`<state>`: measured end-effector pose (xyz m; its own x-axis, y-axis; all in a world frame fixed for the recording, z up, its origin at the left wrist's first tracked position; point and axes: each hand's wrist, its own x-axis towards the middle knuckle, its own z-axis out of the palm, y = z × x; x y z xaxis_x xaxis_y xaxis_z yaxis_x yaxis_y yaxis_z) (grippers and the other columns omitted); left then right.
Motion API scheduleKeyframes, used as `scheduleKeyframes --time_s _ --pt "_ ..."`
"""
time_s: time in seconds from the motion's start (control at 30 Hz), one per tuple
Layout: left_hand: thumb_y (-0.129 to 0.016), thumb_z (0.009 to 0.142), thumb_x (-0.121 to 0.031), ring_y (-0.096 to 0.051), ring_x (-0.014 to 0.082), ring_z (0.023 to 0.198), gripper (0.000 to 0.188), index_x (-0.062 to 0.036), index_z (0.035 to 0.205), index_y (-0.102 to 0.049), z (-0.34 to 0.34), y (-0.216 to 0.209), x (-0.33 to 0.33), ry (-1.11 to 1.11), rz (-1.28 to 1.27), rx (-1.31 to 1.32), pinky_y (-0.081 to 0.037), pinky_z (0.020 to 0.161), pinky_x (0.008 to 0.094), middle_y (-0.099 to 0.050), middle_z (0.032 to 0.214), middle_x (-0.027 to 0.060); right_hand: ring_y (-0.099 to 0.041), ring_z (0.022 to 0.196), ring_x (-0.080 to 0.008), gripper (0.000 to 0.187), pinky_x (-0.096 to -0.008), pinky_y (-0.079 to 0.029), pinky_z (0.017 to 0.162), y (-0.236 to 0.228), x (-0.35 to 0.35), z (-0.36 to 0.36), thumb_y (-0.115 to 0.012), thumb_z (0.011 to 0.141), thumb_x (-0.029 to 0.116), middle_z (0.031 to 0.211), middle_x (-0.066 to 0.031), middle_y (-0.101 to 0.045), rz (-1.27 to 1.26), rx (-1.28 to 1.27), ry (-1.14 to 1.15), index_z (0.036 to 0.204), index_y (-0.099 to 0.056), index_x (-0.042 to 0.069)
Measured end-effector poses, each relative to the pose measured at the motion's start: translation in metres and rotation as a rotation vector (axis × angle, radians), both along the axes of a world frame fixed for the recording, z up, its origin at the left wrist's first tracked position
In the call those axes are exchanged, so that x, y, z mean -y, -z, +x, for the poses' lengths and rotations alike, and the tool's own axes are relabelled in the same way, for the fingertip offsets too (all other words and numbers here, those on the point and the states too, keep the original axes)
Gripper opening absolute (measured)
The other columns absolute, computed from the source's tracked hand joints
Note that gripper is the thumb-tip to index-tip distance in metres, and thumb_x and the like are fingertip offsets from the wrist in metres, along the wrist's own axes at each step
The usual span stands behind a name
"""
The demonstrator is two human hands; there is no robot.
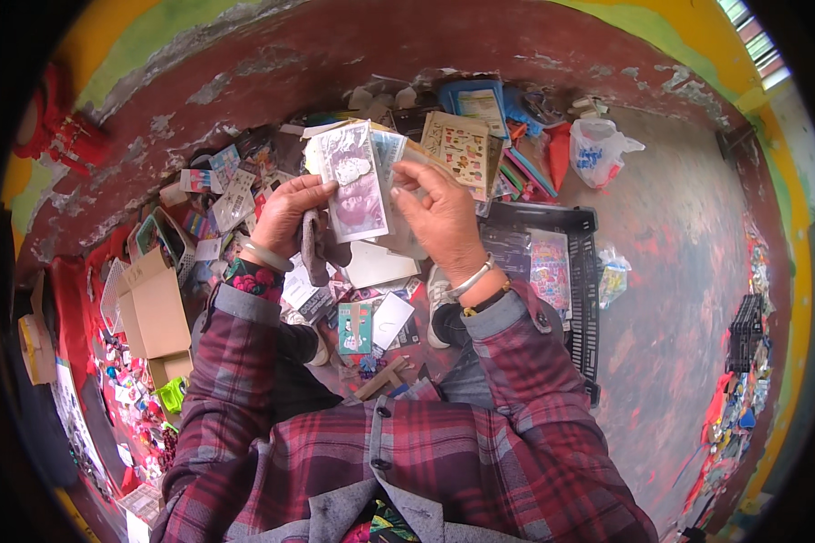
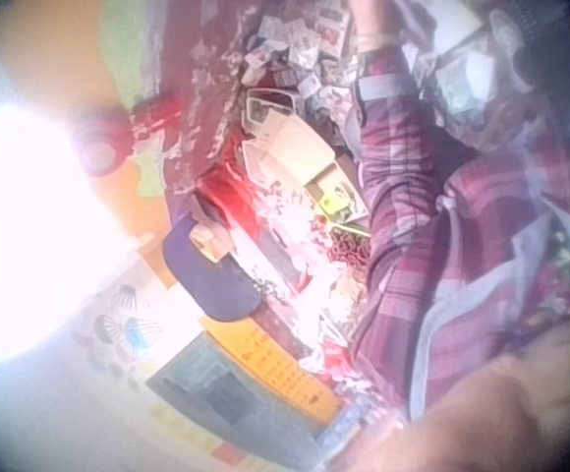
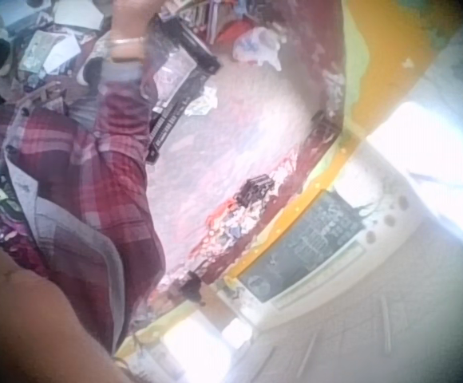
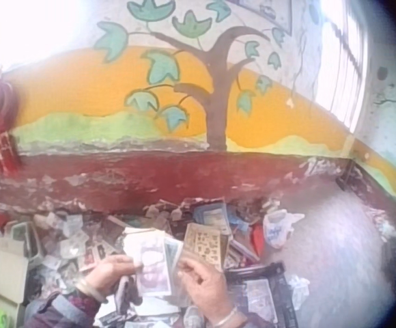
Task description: The person sits on the floor and sorts through a large pile of paper items, including banknotes, cards, and stickers. They pick up individual items, inspect them, and place them into a black plastic crate or a separate pile.
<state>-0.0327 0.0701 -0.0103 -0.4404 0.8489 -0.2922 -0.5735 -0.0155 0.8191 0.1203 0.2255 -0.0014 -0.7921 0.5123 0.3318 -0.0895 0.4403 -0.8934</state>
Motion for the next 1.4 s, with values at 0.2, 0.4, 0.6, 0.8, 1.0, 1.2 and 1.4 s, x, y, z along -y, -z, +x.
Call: scheduleKeyframes --time_s 0.2,0.4,0.6,0.8,1.0,1.2,1.4 --pt "-0.06 0.086 -0.013 -0.06 0.0092 0.068 0.017 0.0001 0.096 -0.062 0.0 0.014 -0.001 0.039 -0.023 -0.088 -0.048 0.061 0.0211 -0.064 0.082 0.0036 -0.054 0.09 -0.0268 0.034 -0.0341 -0.044 0.078 -0.007 0.007 -0.003 -0.068 0.069 0.007 0.098 -0.0107 -0.057 0.445 -0.044 0.075 0.102 -0.06 0.004" --pt "-0.06 0.086 -0.012 -0.059 0.009 0.07 0.016 -0.0006 0.096 -0.062 0.013 0.001 -0.001 0.097 -0.001 -0.135 -0.047 0.063 0.021 -0.064 0.084 0.0031 -0.05 0.09 -0.0267 0.034 -0.0367 -0.041 0.08 -0.011 0.01 -0.003 -0.071 0.067 0.014 0.095 -0.008 -0.054 0.74 -0.008 0.07 0.099 -0.063 0.006" --pt "-0.06 0.086 -0.013 -0.057 0.007 0.07 0.018 0.001 0.097 -0.062 0.014 0.003 0.0 0.148 -0.028 -0.209 -0.045 0.064 0.0202 -0.063 0.083 0.0016 -0.052 0.083 -0.0223 0.024 -0.0355 -0.04 0.075 -0.011 0.013 -0.004 -0.065 0.073 0.019 0.082 -0.0038 -0.056 1.031 0.087 0.045 0.092 -0.063 0.006" --pt "-0.06 0.085 -0.012 -0.055 0.0055 0.069 0.016 0.0011 0.093 -0.064 0.011 0.008 0.001 0.184 -0.039 -0.249 -0.044 0.062 0.0193 -0.062 0.078 0.0004 -0.05 0.071 -0.0201 0.01 -0.033 -0.038 0.065 0.001 0.016 -0.01 -0.058 0.073 0.017 0.067 -0.0023 -0.05 1.174 0.003 0.049 0.072 -0.056 0.008" --pt "-0.06 0.085 -0.013 -0.055 0.006 0.065 0.015 0.0004 0.09 -0.064 0.012 0.005 0.0 0.183 -0.062 -0.181 -0.044 0.057 0.0194 -0.062 0.076 0.0004 -0.05 0.069 -0.0216 0.013 -0.0335 -0.04 0.063 0.0 0.019 -0.012 -0.061 0.069 0.016 0.067 -0.0032 -0.048 1.095 -0.051 0.074 0.066 -0.05 0.009" --pt "-0.06 0.086 -0.013 -0.056 0.0069 0.063 0.014 0.0008 0.087 -0.063 0.013 0.009 -0.003 0.176 -0.116 -0.338 -0.045 0.055 0.0212 -0.061 0.074 0.0005 -0.052 0.076 -0.0255 0.012 -0.0366 -0.043 0.067 0.006 0.017 -0.012 -0.063 0.069 0.012 0.075 -0.005 -0.053 0.683 0.025 0.121 0.074 -0.054 0.007" --pt "-0.06 0.08 -0.012 -0.059 0.0266 0.067 0.014 0.0013 0.079 -0.061 0.021 0.024 -0.007 0.068 -0.165 -1.201 -0.046 0.061 0.0359 -0.061 0.072 0.0123 -0.052 0.099 -0.0307 0.042 -0.0364 -0.043 0.086 -0.016 0.002 -0.011 -0.066 0.069 0.006 0.105 -0.0113 -0.055 0.506 -0.038 0.053 0.11 -0.054 0.008"
